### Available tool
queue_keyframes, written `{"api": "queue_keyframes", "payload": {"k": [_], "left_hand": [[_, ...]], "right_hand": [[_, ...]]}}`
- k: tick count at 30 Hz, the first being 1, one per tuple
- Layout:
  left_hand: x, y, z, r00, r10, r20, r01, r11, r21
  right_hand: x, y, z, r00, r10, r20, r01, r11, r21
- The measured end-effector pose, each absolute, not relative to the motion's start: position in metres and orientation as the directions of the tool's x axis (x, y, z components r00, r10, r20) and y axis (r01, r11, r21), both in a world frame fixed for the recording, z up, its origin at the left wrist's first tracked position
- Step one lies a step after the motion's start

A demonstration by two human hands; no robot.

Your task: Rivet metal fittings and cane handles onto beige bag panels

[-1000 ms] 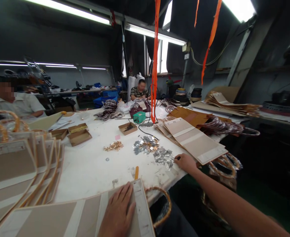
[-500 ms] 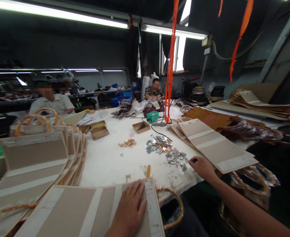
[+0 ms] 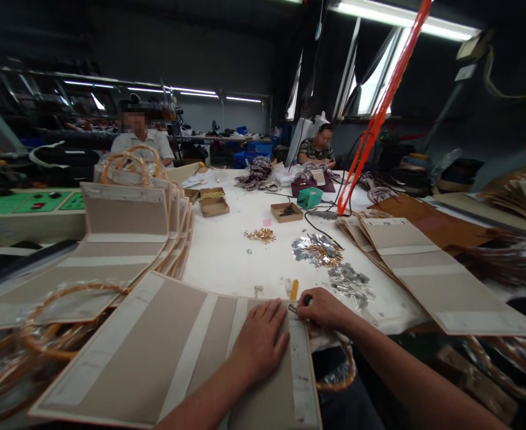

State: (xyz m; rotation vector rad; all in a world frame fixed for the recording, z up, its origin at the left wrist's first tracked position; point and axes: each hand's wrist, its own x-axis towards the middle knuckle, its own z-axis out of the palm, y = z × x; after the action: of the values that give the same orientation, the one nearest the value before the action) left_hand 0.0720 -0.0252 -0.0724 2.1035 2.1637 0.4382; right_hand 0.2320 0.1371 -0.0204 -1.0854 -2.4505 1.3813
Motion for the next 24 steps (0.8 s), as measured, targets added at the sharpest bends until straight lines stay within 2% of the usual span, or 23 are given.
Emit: {"api": "queue_keyframes", "payload": {"k": [6, 10, 17, 24], "left_hand": [[0.070, -0.026, -0.070, -0.038, 0.993, 0.114, 0.957, 0.004, 0.289], [0.068, -0.025, -0.071, -0.031, 0.994, 0.106, 0.956, -0.002, 0.293], [0.068, -0.023, -0.073, -0.022, 0.991, 0.129, 0.953, -0.018, 0.301], [0.067, -0.021, -0.078, -0.022, 0.991, 0.135, 0.957, -0.018, 0.290]], "right_hand": [[0.221, 0.140, -0.027, -0.683, 0.630, -0.371, 0.601, 0.195, -0.775], [0.217, 0.138, -0.028, -0.660, 0.643, -0.390, 0.623, 0.178, -0.762], [0.212, 0.136, -0.029, -0.667, 0.689, -0.282, 0.655, 0.363, -0.663], [0.210, 0.132, -0.036, -0.672, 0.726, -0.145, 0.685, 0.536, -0.494]]}}
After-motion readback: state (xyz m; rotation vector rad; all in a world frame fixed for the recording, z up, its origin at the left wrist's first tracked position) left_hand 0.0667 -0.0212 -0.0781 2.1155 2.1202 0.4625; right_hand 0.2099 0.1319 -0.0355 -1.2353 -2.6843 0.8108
